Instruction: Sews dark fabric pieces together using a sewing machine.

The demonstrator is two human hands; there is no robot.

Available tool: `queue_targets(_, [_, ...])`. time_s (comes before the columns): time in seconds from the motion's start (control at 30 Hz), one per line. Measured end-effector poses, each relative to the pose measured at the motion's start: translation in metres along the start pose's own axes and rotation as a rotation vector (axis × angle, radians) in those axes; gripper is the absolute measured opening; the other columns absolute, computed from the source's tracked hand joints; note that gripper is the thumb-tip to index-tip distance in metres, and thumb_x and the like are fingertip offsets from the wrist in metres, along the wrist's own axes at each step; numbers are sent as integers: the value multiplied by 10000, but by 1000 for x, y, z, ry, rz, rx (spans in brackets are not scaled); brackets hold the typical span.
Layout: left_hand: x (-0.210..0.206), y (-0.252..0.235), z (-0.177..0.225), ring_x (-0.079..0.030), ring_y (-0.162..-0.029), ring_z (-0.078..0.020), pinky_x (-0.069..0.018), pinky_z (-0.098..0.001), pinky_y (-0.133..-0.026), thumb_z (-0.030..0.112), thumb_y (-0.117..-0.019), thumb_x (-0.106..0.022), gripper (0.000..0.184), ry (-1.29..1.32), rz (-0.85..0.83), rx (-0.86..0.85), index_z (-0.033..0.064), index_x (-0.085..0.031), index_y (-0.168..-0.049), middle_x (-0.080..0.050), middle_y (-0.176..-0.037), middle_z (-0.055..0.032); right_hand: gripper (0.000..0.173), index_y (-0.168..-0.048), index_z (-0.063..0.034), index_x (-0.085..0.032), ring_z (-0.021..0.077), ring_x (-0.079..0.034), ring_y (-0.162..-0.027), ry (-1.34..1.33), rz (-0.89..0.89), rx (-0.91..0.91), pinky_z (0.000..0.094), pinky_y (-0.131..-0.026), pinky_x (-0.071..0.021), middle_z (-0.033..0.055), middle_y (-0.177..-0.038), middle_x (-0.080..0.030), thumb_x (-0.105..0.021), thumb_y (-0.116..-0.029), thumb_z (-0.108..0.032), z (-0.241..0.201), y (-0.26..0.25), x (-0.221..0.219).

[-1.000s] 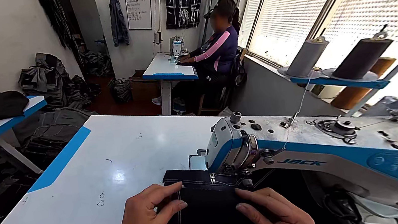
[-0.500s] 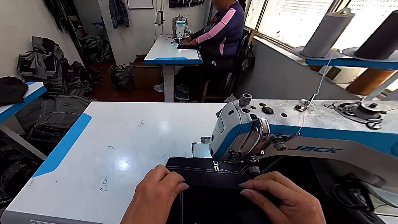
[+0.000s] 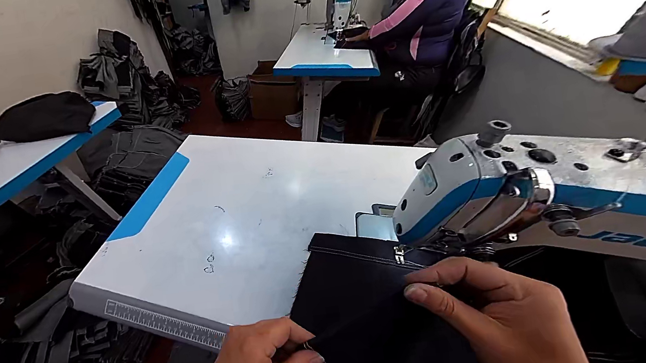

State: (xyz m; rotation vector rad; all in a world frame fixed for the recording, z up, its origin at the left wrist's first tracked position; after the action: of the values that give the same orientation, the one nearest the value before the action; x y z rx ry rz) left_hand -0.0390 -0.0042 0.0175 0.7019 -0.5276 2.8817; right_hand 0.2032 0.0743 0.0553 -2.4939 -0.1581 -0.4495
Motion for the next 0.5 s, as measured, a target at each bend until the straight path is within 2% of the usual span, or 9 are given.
queue_targets(0.07, [-9,34,-16,-721,-716,-66,-597,-212,-679,182,-977,-671,200,39,2,135,-11,-713,-1013,-748,-819,-68,193,-916,-145,-789,-40,-683,-821,100,-165,103,126,-726,-562,-66,-878,-751,-755,-915,-335,-9,3,-25])
queue_targets(0.1, [-12,52,-29,-731,-733,-83,-603,-236,-703,163,-971,-675,191,50,24,225,-18,-716,-1015,-755,-834,-79,204,-917,-133,-793,-8,-687,-820,140,-247,150,158,-723,-560,-33,-871,-752,-749,-924,-332,-14,6,-43])
queue_targets(0.2, [-17,107,-92,-731,-749,-78,-617,-272,-742,156,-925,-724,169,106,179,554,15,-753,-1014,-767,-865,-39,192,-836,-124,-758,137,-691,-705,276,-410,331,298,-583,-557,20,-768,-707,-723,-911,-298,-18,30,-118])
queue_targets(0.3, [-19,136,-161,-685,-678,-67,-577,-267,-659,176,-912,-739,178,140,248,817,32,-761,-1014,-747,-825,-8,142,-745,-62,-695,223,-667,-604,390,-525,480,338,-465,-506,74,-682,-633,-726,-835,-166,-12,56,-193])
queue_targets(0.33, [-20,135,-177,-649,-623,-56,-541,-249,-601,168,-923,-729,170,163,258,851,26,-750,-1014,-729,-789,-1,132,-749,-36,-683,250,-673,-610,429,-569,484,355,-461,-506,99,-689,-631,-707,-841,-128,-10,57,-210])
queue_targets(0.4, [-16,121,-186,-599,-547,-41,-511,-223,-540,136,-926,-716,120,238,305,818,19,-731,-947,-684,-707,20,131,-816,18,-692,318,-701,-690,433,-670,385,443,-543,-543,158,-752,-661,-670,-899,-82,-5,36,-224])
queue_targets(0.47, [-9,101,-178,-602,-503,-26,-527,-205,-519,54,-882,-700,87,355,382,716,56,-709,-796,-664,-615,54,132,-784,-8,-701,291,-684,-647,409,-641,377,453,-535,-544,122,-708,-646,-722,-875,-101,3,-1,-222])
queue_targets(0.5, [-8,97,-176,-612,-502,-19,-538,-202,-524,41,-874,-699,103,385,385,673,70,-713,-775,-668,-606,68,142,-774,-19,-705,279,-671,-640,393,-663,359,455,-541,-529,108,-701,-639,-747,-868,-117,7,-12,-221])
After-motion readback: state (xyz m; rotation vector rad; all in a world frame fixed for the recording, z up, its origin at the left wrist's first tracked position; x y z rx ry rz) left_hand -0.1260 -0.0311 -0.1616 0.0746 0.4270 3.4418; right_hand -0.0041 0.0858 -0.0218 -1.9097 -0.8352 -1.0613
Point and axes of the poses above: each hand's wrist, its own y-axis away from the middle knuckle, its own x-axis out of the back of the hand, z = x × y, the point moved 5 cm from there along -y, towards the middle knuckle
